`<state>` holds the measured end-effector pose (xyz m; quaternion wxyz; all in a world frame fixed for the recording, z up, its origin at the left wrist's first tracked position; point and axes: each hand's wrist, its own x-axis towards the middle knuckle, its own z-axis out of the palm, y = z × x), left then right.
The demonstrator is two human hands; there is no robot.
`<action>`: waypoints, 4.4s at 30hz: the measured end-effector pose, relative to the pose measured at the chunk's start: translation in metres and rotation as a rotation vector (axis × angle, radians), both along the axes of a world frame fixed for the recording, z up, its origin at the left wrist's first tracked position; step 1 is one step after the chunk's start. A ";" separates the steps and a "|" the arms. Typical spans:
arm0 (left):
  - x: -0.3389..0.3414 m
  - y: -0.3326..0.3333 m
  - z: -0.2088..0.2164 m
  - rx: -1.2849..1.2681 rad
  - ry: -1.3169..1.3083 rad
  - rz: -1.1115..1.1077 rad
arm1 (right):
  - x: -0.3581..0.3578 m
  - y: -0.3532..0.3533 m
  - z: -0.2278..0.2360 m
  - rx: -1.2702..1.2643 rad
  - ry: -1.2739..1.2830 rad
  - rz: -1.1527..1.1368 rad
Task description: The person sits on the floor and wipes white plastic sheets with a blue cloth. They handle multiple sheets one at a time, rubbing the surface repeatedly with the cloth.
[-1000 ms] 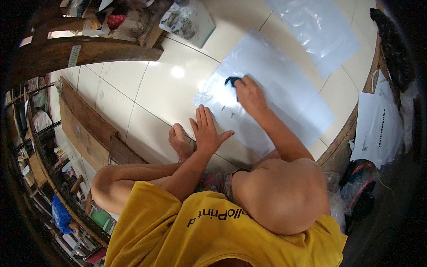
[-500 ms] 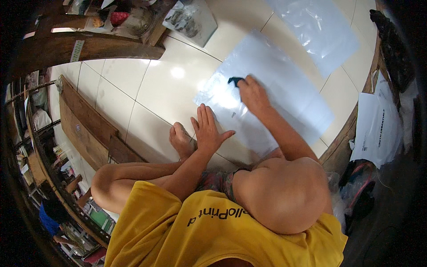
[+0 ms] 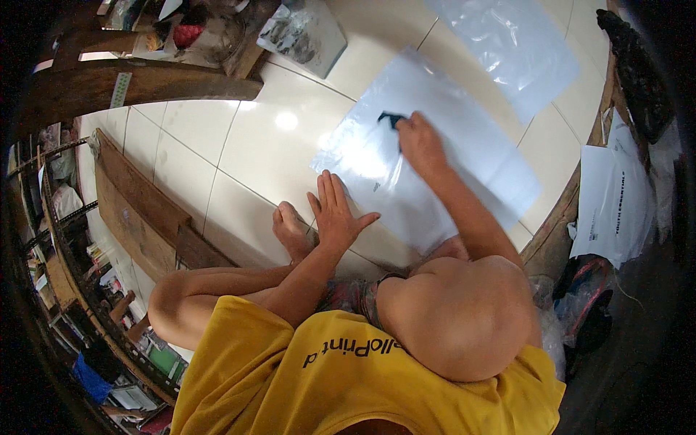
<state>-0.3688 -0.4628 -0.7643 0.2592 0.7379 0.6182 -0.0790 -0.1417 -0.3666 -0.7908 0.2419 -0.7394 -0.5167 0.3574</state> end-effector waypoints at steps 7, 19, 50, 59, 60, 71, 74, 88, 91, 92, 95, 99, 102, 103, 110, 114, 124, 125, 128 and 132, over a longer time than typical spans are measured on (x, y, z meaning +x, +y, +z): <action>-0.001 -0.002 -0.006 0.030 0.026 0.001 | -0.043 -0.066 -0.009 0.428 -0.149 0.661; 0.004 0.002 0.001 -0.044 0.036 0.024 | -0.029 -0.072 -0.008 0.231 -0.253 0.691; -0.004 -0.005 -0.003 0.014 0.019 -0.012 | -0.064 -0.052 -0.002 0.407 -0.171 0.633; 0.003 0.002 0.002 -0.015 0.027 0.020 | -0.021 -0.023 -0.030 0.421 -0.286 0.472; 0.001 -0.001 -0.002 0.010 0.040 0.005 | -0.042 -0.044 -0.017 0.365 -0.157 0.604; -0.001 -0.002 -0.006 -0.013 0.047 -0.028 | 0.032 0.007 -0.035 0.235 -0.288 0.227; 0.000 -0.001 -0.001 -0.029 0.067 -0.018 | 0.073 0.051 0.014 0.124 -0.269 0.155; -0.003 -0.004 -0.005 0.008 0.079 -0.046 | -0.020 -0.024 0.010 0.482 -0.142 0.384; 0.004 -0.001 -0.003 -0.007 0.080 -0.055 | -0.045 -0.051 0.015 0.365 -0.094 0.467; 0.005 0.000 -0.001 -0.016 0.083 -0.049 | -0.053 -0.058 0.009 0.333 -0.112 0.478; 0.000 -0.004 -0.008 -0.001 0.100 -0.062 | -0.057 -0.066 -0.001 0.547 -0.187 0.591; 0.002 -0.004 -0.007 -0.008 0.112 -0.049 | -0.048 -0.059 -0.011 0.479 -0.070 0.657; 0.001 -0.003 -0.008 0.007 0.104 -0.055 | -0.018 -0.035 -0.029 0.481 -0.205 0.593; -0.002 -0.006 -0.009 0.028 0.105 -0.053 | -0.003 -0.014 -0.018 0.343 -0.050 0.388; 0.001 -0.002 -0.011 0.039 0.113 -0.090 | 0.123 0.081 -0.009 0.415 -0.391 0.205; 0.005 0.000 -0.007 0.029 0.148 -0.084 | 0.085 0.063 -0.033 0.480 -0.385 0.360; 0.002 -0.006 -0.008 0.100 0.121 -0.101 | 0.025 -0.018 -0.041 0.474 -0.200 0.375; 0.001 -0.007 -0.007 0.089 0.124 -0.096 | 0.050 0.002 -0.043 0.504 -0.300 0.337; 0.007 -0.001 -0.001 0.047 0.107 -0.089 | 0.116 0.049 -0.015 0.385 -0.297 0.085; 0.008 0.000 0.002 0.033 0.109 -0.078 | 0.126 0.062 0.006 0.119 -0.288 0.190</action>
